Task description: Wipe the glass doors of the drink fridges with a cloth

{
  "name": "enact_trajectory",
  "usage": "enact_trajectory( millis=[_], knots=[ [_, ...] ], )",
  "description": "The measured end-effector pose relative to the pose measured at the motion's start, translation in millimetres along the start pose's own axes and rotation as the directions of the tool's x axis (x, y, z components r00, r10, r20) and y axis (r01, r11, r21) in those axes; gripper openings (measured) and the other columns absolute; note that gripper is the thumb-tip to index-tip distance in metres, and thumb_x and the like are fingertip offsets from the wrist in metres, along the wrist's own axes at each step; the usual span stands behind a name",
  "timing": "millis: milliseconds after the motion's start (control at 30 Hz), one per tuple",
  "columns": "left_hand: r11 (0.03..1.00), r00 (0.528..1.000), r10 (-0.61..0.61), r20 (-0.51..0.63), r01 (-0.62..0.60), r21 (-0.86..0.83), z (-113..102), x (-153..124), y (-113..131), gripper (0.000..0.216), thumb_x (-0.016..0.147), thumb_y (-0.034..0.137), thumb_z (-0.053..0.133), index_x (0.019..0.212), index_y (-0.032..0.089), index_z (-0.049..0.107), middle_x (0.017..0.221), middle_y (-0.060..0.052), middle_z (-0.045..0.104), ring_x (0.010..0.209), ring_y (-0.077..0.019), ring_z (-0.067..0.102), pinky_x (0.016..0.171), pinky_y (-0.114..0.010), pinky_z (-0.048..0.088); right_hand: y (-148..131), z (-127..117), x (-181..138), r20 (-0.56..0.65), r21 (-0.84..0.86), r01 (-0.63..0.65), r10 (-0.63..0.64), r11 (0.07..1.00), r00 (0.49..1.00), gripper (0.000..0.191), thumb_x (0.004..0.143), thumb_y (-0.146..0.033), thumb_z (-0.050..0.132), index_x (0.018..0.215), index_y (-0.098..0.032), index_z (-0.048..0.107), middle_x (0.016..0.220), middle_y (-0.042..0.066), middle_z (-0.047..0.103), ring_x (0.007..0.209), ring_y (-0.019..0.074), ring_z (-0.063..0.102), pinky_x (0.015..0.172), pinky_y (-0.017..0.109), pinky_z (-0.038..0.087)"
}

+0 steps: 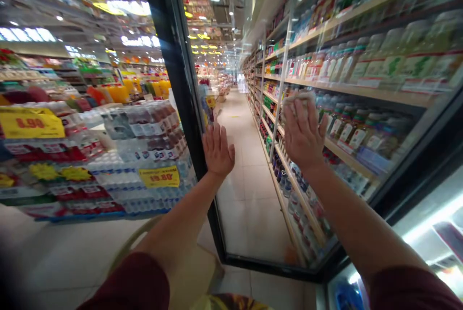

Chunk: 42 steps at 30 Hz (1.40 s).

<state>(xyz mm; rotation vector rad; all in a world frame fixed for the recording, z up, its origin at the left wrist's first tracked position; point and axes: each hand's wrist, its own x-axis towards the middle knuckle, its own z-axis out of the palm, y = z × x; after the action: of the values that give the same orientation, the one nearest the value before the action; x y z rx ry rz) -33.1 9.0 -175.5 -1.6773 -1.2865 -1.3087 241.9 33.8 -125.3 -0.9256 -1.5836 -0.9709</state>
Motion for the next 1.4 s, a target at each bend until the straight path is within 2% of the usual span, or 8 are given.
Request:
enact_trajectory(
  millis=[200,367,433,600,800,1033,1233,1400],
  knots=[
    [0.996,0.997,0.037,-0.068,-0.031,0.083,4,0,-2,0.063,0.111,0.046,0.031,0.160,0.009,0.047,0.168,-0.019,0.040,0.165,-0.0288,0.015,0.137,-0.052,0.008,-2,-5,-28,0.093,0.117,0.329,-0.340,0.937,0.936,0.060,0.102,-0.023,0.062,0.160,-0.036,0.051,0.156,0.002,0.063,0.154,0.0259,0.048,0.137,0.050,0.010],
    [0.997,0.996,0.024,-0.082,-0.018,0.075,3,1,-3,0.067,0.111,0.049,0.029,0.160,0.008,0.048,0.167,-0.020,0.042,0.166,-0.0286,0.014,0.137,-0.052,0.007,25,-13,18,-0.051,-0.029,-0.017,0.016,0.999,0.999,0.058,0.110,-0.035,0.049,0.166,-0.024,0.044,0.169,0.012,0.046,0.161,0.0353,0.035,0.133,0.061,0.016],
    [0.997,0.994,0.043,-0.101,-0.035,0.075,2,2,-3,0.066,0.111,0.048,0.031,0.160,0.008,0.048,0.167,-0.020,0.042,0.166,-0.0283,0.013,0.137,-0.051,0.007,24,-14,15,-0.080,-0.051,-0.038,0.034,0.998,0.996,0.057,0.110,-0.033,0.047,0.166,-0.021,0.045,0.168,0.013,0.046,0.163,0.0348,0.030,0.133,0.059,0.019],
    [0.998,0.994,0.025,-0.105,-0.018,0.060,-2,2,-3,0.066,0.110,0.051,0.030,0.159,0.010,0.050,0.167,-0.019,0.044,0.165,-0.0277,0.016,0.137,-0.049,0.008,10,-14,-29,0.101,-0.030,0.393,-0.389,0.919,0.916,0.050,0.104,-0.024,0.057,0.153,-0.033,0.061,0.153,0.000,0.065,0.150,0.0259,0.053,0.137,0.046,0.006],
    [0.999,0.997,-0.013,-0.077,0.015,0.031,-4,3,1,0.068,0.110,0.052,0.031,0.159,0.009,0.049,0.167,-0.020,0.043,0.165,-0.0293,0.016,0.137,-0.051,0.006,46,-13,25,-0.094,-0.053,-0.008,0.003,0.999,0.996,0.059,0.109,-0.033,0.045,0.167,-0.022,0.042,0.170,0.011,0.044,0.164,0.0327,0.029,0.133,0.061,0.015],
    [0.994,0.991,0.073,-0.111,-0.064,0.089,-12,2,3,0.063,0.110,0.046,0.036,0.161,0.010,0.046,0.166,-0.019,0.046,0.166,-0.0275,0.017,0.136,-0.048,0.010,23,-11,-22,0.032,0.012,0.227,-0.228,0.974,0.973,0.052,0.104,-0.031,0.059,0.157,-0.035,0.056,0.156,0.004,0.062,0.156,0.0270,0.045,0.136,0.050,0.012],
    [0.992,0.985,0.081,-0.150,-0.065,0.106,-15,0,7,0.062,0.109,0.046,0.034,0.157,0.009,0.051,0.161,-0.021,0.051,0.163,-0.0309,0.026,0.135,-0.050,0.015,19,-13,15,-0.096,-0.014,-0.004,0.002,1.000,0.995,0.058,0.109,-0.033,0.046,0.166,-0.022,0.043,0.169,0.012,0.046,0.165,0.0308,0.025,0.134,0.059,0.013],
    [0.998,0.990,-0.010,-0.137,0.019,0.068,-26,25,19,0.064,0.108,0.052,0.037,0.153,0.010,0.056,0.155,-0.023,0.056,0.156,-0.0351,0.039,0.132,-0.054,0.023,-1,-13,-8,-0.015,0.024,0.385,-0.385,0.923,0.923,0.050,0.107,-0.031,0.057,0.157,-0.035,0.056,0.154,-0.002,0.064,0.157,0.0208,0.044,0.138,0.039,0.005]
  ],
)
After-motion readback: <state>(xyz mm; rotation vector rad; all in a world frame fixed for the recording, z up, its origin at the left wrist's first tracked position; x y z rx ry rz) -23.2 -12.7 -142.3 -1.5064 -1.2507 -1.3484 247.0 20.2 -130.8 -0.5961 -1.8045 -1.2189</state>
